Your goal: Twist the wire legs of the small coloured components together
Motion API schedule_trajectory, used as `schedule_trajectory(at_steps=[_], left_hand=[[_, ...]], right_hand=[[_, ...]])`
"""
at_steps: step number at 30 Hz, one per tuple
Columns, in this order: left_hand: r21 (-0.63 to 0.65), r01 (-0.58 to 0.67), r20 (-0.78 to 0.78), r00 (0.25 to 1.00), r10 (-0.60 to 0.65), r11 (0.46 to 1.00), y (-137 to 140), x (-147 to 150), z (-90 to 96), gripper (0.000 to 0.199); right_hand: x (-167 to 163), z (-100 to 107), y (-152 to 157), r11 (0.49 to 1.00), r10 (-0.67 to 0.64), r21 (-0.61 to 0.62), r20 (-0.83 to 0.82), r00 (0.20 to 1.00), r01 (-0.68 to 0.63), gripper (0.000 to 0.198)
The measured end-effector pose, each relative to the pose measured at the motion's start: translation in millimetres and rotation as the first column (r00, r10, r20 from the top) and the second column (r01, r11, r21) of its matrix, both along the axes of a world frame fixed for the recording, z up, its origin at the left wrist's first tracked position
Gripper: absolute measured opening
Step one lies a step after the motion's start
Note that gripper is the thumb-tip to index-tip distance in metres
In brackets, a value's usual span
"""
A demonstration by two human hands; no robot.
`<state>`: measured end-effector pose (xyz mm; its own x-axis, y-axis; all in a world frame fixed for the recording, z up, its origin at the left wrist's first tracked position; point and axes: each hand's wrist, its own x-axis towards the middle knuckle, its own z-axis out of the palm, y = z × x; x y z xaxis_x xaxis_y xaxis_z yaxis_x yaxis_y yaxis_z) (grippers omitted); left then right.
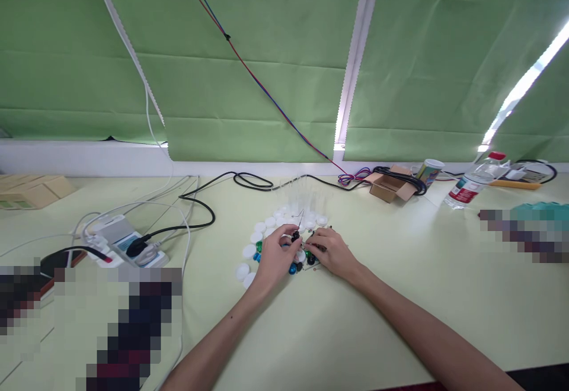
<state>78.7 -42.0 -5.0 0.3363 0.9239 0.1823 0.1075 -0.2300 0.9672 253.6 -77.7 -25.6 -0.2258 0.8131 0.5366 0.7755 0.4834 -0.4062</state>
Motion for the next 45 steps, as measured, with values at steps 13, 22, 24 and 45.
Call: schedule_trajectory(at_steps=[13, 22, 24, 45], left_hand=[[0.150, -0.120, -0.070, 0.989, 0.131, 0.981, 0, 0, 1.8, 0.024], [0.022, -0.126, 0.054, 0.991, 0.124, 0.992, -5, 1, 11.1, 0.034], [0.007, -0.118, 0.104, 0.988, 0.116, 0.993, -7, 1, 13.0, 0.040], [0.043, -0.093, 0.086, 0.992, 0.089, 0.995, -4, 1, 10.8, 0.022]], right_hand=[[-1, 2, -2, 0.997, -0.054, 0.050, -0.100, 0.993, 0.059, 0.025], [1, 3, 0, 0.974, -0.173, 0.106, -0.209, 0.963, 0.198, 0.018], [0, 3, -1, 0.985, -0.129, 0.093, -0.166, 0.978, 0.146, 0.018], [-3, 3, -5, 0.988, 0.123, -0.119, 0.179, 0.976, -0.103, 0.060]])
